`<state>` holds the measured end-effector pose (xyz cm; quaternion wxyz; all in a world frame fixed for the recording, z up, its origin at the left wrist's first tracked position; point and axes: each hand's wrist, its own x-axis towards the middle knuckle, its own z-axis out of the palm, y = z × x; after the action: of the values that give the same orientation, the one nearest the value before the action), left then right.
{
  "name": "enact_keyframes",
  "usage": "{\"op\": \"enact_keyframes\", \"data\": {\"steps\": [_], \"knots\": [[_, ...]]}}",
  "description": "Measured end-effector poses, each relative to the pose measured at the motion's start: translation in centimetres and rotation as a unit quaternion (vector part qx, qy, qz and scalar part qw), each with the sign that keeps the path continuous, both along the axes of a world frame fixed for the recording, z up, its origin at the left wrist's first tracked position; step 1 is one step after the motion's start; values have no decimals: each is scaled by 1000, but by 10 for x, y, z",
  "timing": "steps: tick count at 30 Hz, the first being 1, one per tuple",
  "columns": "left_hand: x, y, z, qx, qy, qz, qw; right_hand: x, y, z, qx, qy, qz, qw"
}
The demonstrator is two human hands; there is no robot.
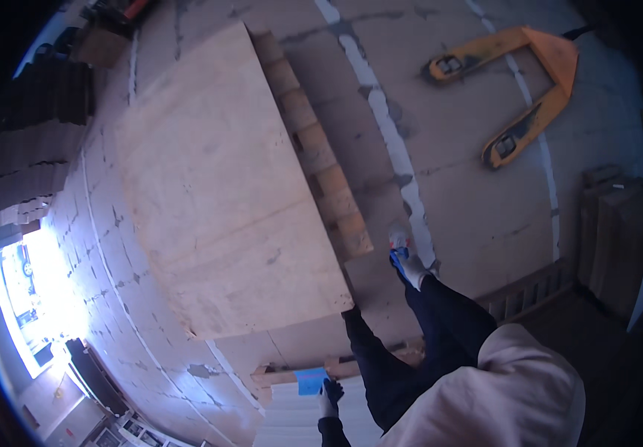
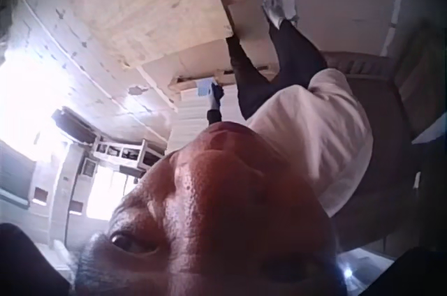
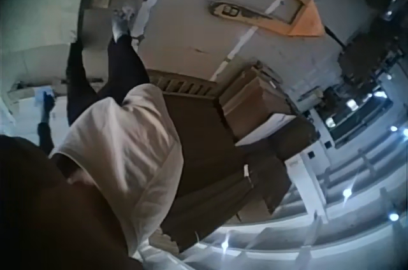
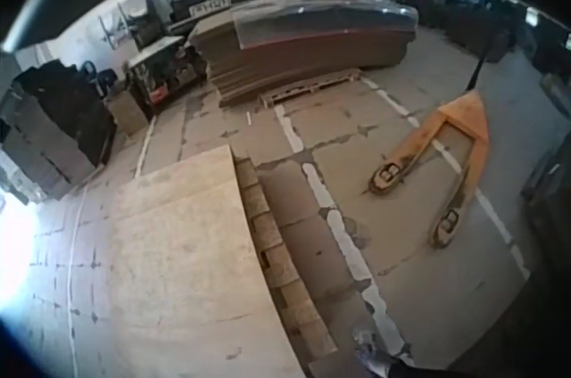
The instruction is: Organizing wooden pallets by hand and transporting a loaded pallet using a manual pallet jack.
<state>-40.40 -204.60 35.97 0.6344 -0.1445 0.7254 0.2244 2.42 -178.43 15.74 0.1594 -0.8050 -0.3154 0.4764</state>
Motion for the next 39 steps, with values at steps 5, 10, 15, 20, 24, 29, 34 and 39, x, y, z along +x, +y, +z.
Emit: {"op": "enact_keyframes", "data": {"steps": [5,10,15,20,24,29,34,39], "knots": [[120,25,41,32,59,-92,993,157,59,107,85,47,20,995],[218,124,84,185,77,-151,968,345,42,146,64,67,-21,995],[298,157,83,348,82,-103,928,450,-49,215,29,95,-133,986],[392,88,58,261,39,-36,964,524,-217,238,-88,206,-140,965],[430,-75,12,266,-98,-14,959,574,-307,267,-190,226,-129,947],[496,-161,48,103,67,-360,925,640,-335,235,-67,285,-252,922],[513,-130,39,80,17,-344,935,664,-254,271,30,210,-241,947],[550,-21,38,104,-37,-224,968,737,-247,273,65,190,-215,956]]}}
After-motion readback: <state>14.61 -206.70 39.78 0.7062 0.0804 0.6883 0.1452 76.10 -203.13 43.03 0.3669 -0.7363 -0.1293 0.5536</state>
